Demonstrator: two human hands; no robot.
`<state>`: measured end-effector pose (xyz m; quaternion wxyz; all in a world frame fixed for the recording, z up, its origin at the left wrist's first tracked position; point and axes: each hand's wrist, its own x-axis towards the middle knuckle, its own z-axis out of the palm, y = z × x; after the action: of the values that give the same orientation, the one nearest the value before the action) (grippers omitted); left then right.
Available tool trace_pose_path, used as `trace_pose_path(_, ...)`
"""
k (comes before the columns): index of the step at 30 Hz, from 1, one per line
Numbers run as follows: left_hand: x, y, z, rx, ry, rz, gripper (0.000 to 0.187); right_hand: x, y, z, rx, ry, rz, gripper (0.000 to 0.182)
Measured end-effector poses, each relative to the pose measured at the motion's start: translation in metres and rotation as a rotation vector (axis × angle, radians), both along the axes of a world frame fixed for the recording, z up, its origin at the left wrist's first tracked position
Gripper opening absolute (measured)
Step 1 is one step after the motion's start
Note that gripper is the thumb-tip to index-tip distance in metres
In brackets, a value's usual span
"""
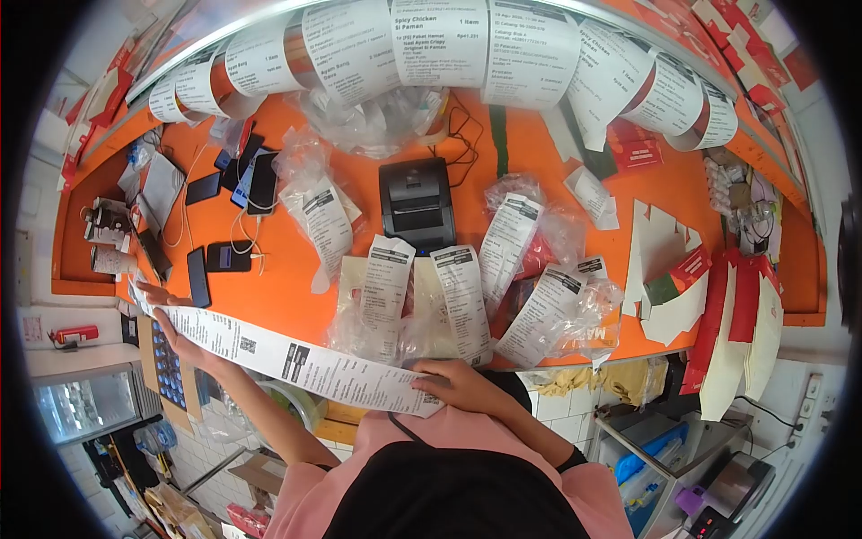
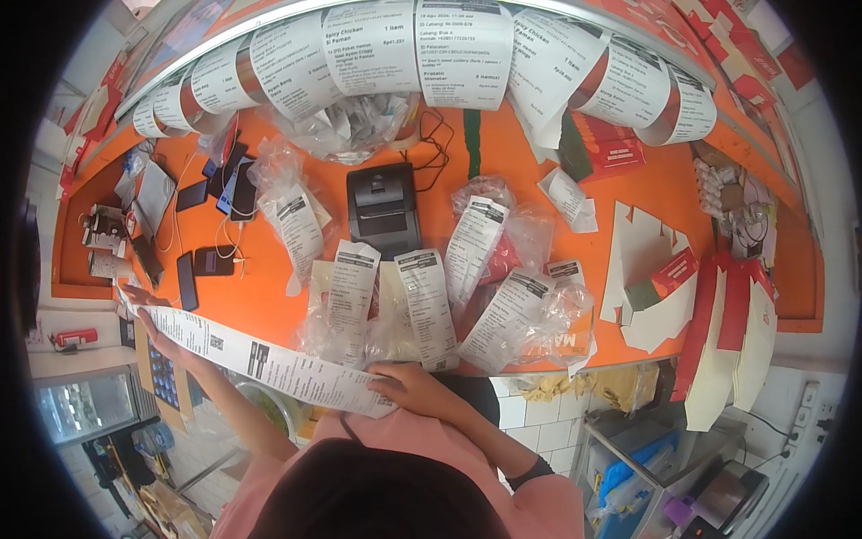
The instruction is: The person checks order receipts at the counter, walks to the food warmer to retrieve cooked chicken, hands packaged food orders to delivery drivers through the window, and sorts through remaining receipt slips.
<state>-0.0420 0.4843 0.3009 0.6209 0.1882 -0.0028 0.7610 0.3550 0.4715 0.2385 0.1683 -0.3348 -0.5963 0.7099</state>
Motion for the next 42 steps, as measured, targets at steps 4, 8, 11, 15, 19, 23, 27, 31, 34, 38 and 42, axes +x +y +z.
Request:
trace_pose_path(4, -0.007, -0.004, 0.003, -0.06, 0.042, 0.169, 0.028, 0.0, 0.0, 0.001, -0.008, -0.019, -0.008, 0.029)
trace_pose_path(8, -0.008, -0.005, 0.007, -0.083, 0.095, 0.195, 0.031, 0.016, 0.026, 0.012, 0.319, -0.045, -0.218, 0.017)
trace_pose_path(11, 0.007, -0.004, 0.022, -0.033, 0.107, 0.218, 0.034, 0.059, 0.081, 0.015, 0.759, -0.314, -0.597, 0.026)
trace_pose_path(15, 0.023, 0.0, 0.032, 0.075, 0.01, 0.193, 0.036, 0.11, 0.147, -0.022, 1.046, -1.231, -0.687, 0.035)
trace_pose_path(19, 0.019, -0.003, 0.026, -0.075, 0.079, 0.337, 0.036, 0.138, 0.185, -0.046, 0.751, -1.141, -0.538, 0.028)
trace_pose_path(23, 0.028, 0.0, 0.035, -0.103, 0.091, 0.358, 0.038, 0.118, 0.16, 0.064, 0.884, -0.64, -0.548, 0.018)
trace_pose_path(27, 0.044, 0.015, 0.037, -0.445, 0.274, 0.713, 0.045, 0.122, 0.148, 0.156, 1.156, -0.476, -0.699, 0.014)
trace_pose_path(31, 0.087, 0.048, 0.048, -0.439, 0.346, 0.654, 0.046, 0.112, 0.167, 0.238, 1.016, -0.052, -1.087, 0.016)
trace_pose_path(34, 0.112, 0.065, 0.06, -0.322, 0.471, 0.531, 0.045, 0.135, 0.237, 0.292, 1.463, 0.006, -0.843, 0.018)
trace_pose_path(38, 0.138, 0.075, 0.083, -0.367, 0.48, 0.365, 0.045, 0.131, 0.329, 0.381, 1.504, 0.051, -0.719, 0.023)
trace_pose_path(42, 0.149, 0.087, 0.098, -0.434, 0.558, 0.389, 0.039, 0.092, 0.408, 0.415, 1.434, -0.298, -1.134, 0.033)
